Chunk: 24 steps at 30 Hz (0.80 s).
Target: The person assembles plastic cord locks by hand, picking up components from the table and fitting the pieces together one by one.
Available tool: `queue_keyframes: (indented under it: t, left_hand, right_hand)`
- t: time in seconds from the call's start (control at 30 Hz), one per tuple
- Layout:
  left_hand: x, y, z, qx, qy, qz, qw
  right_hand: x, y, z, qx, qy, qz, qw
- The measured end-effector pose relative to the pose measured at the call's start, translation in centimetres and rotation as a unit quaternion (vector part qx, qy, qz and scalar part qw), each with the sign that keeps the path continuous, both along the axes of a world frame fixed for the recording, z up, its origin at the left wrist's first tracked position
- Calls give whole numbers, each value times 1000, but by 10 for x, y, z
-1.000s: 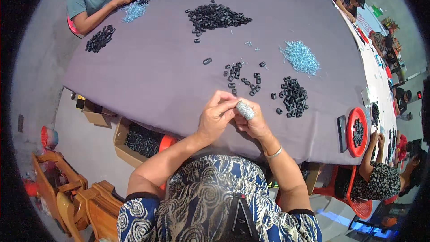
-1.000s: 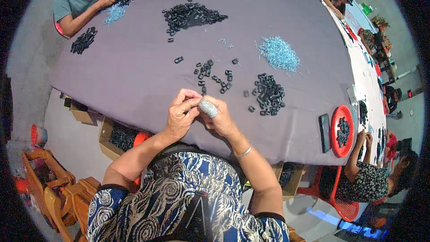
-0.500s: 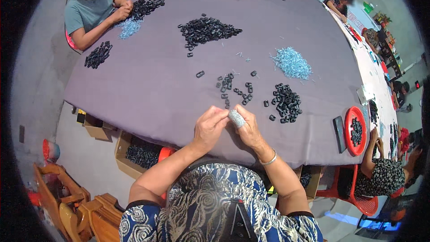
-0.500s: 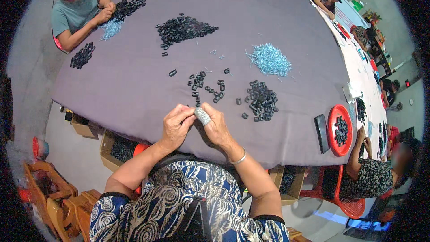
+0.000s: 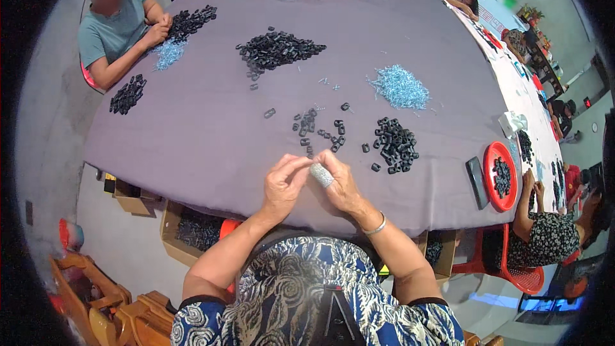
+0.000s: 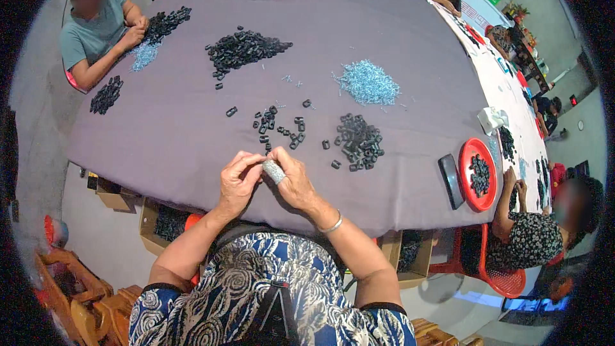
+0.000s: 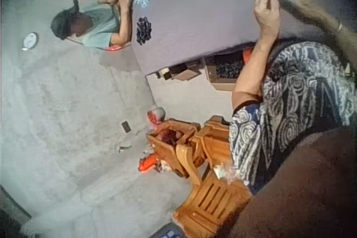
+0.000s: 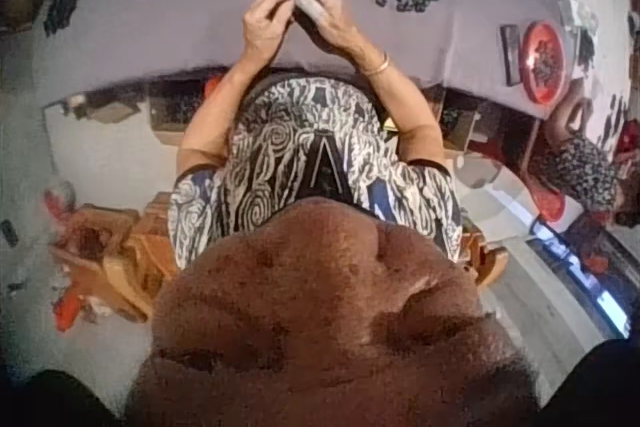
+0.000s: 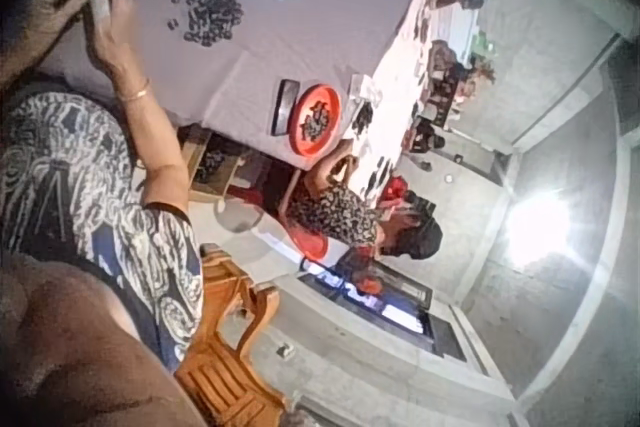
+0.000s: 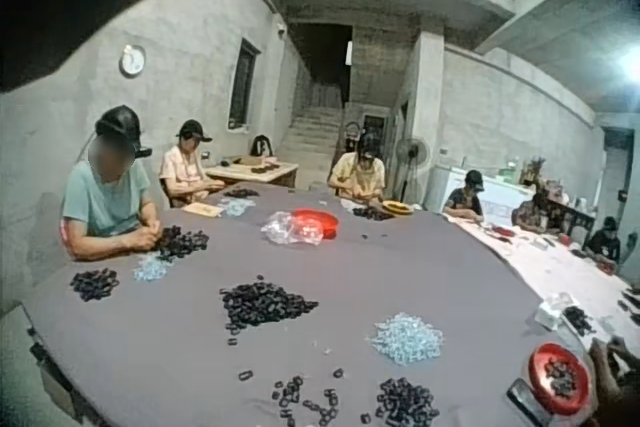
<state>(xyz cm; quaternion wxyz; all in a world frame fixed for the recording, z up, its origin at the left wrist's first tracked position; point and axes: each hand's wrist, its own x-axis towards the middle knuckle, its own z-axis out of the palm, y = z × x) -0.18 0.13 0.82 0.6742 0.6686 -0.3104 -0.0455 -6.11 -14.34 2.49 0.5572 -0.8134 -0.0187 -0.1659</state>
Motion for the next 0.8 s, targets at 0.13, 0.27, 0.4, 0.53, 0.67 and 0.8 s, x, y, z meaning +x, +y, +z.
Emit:
queue_keyframes:
  t: [0.13,0.27,0.4,0.53,0.67,0.8]
  left_hand:
    - [0,-2,-4,25,-59,23,998]
    - [-1,-1,1,37,-80,18,996]
    - [-3,-1,4,52,-136,28,989]
    - [-5,-2,8,54,-121,24,991]
    - [-5,-3,7,52,-79,27,995]
    - [-4,-3,6,56,-123,47,990]
  right_hand:
    - [-2,3,1,-27,-5,-23,999]
    - [-1,9,-6,-61,-70,-63,994]
    - [-2,9,-5,-100,-60,-77,990]
    - [-4,7,-5,-114,-19,-97,988]
    - [-3,4,-8,-133,-17,-66,989]
    - [-3,6,-5,-111,-10,-83,990]
